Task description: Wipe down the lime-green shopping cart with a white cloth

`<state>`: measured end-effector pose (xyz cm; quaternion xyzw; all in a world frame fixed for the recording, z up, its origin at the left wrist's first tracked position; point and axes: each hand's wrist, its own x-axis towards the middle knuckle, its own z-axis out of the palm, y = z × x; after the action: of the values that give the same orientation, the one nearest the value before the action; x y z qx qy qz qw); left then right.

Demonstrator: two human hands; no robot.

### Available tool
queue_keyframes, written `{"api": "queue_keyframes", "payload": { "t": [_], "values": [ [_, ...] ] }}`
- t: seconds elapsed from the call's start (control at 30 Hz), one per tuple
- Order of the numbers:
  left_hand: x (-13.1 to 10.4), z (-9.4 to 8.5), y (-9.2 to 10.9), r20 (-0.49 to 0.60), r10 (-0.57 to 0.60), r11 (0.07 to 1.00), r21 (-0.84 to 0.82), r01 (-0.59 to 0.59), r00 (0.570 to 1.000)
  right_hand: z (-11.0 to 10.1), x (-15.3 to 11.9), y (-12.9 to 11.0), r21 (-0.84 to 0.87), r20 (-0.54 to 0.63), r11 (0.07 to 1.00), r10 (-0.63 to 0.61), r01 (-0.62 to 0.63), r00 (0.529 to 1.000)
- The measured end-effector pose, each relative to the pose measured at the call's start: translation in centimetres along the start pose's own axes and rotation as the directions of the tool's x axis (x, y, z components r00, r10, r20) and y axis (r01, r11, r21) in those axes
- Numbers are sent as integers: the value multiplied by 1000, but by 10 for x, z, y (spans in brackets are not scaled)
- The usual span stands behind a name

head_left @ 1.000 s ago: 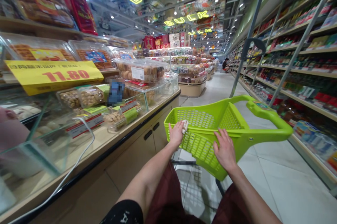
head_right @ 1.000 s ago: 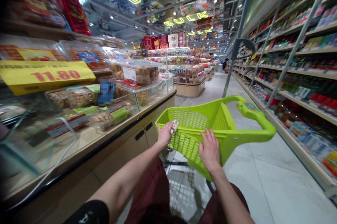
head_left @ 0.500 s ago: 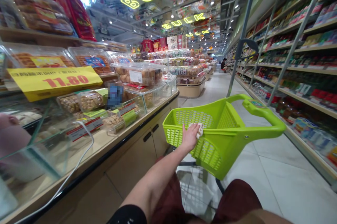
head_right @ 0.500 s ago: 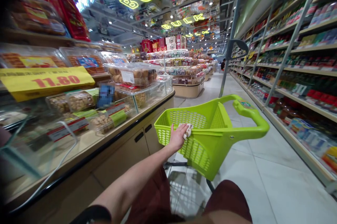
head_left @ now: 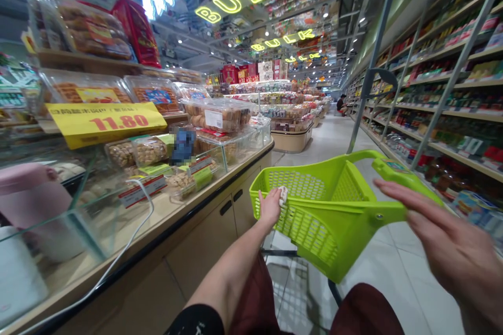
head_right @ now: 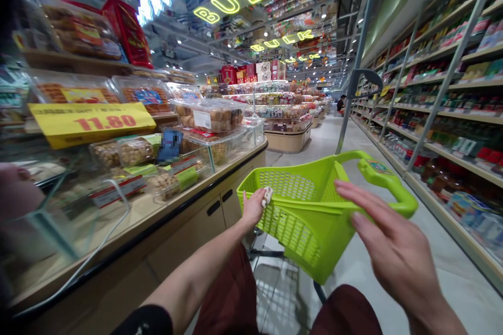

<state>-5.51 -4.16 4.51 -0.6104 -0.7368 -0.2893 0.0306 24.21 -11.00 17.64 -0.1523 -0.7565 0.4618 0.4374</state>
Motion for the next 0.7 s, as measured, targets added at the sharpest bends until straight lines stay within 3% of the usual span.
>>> {"api": "queue_keyframes", "payload": {
  "t": [0.03, 0.07, 0.1, 0.17, 0.23, 0.33, 0.43, 0.53, 0.7],
  "values": [
    [0, 1, 5, 1, 11, 1000, -5, -11, 1000, -14, 9, 13, -340, -220, 940, -38, -40, 975],
    [0, 2, 13, 7, 39, 999, -13, -39, 999, -28, 16, 29, -610, -369, 780, -125, -139, 921],
    [0, 4, 23, 13, 77, 997, -24, -76, 997, -41, 21, 46, -770, -441, 585, -199, -255, 875],
    [-2, 10, 50, 15, 181, 982, -62, -179, 983, -59, 23, 80, -866, -484, 268, -231, -423, 844],
    [-6, 16, 80, -7, 272, 956, -114, -271, 962, -67, 18, 106, -895, -446, 113, -220, -432, 868],
    [-10, 20, 119, -16, 354, 922, -158, -352, 935, -66, 10, 122, -910, -411, 54, -252, -411, 876],
    [-12, 21, 138, -32, 404, 898, -177, -403, 914, -61, 7, 121, -906, -418, 69, -283, -417, 863],
    [-11, 19, 130, -28, 395, 905, -158, -394, 918, -62, 7, 118, -912, -407, 71, -274, -404, 871],
    [-7, 16, 92, 17, 260, 964, -56, -259, 965, -60, 4, 121, -916, -397, 56, -254, -396, 882]
  ]
}}
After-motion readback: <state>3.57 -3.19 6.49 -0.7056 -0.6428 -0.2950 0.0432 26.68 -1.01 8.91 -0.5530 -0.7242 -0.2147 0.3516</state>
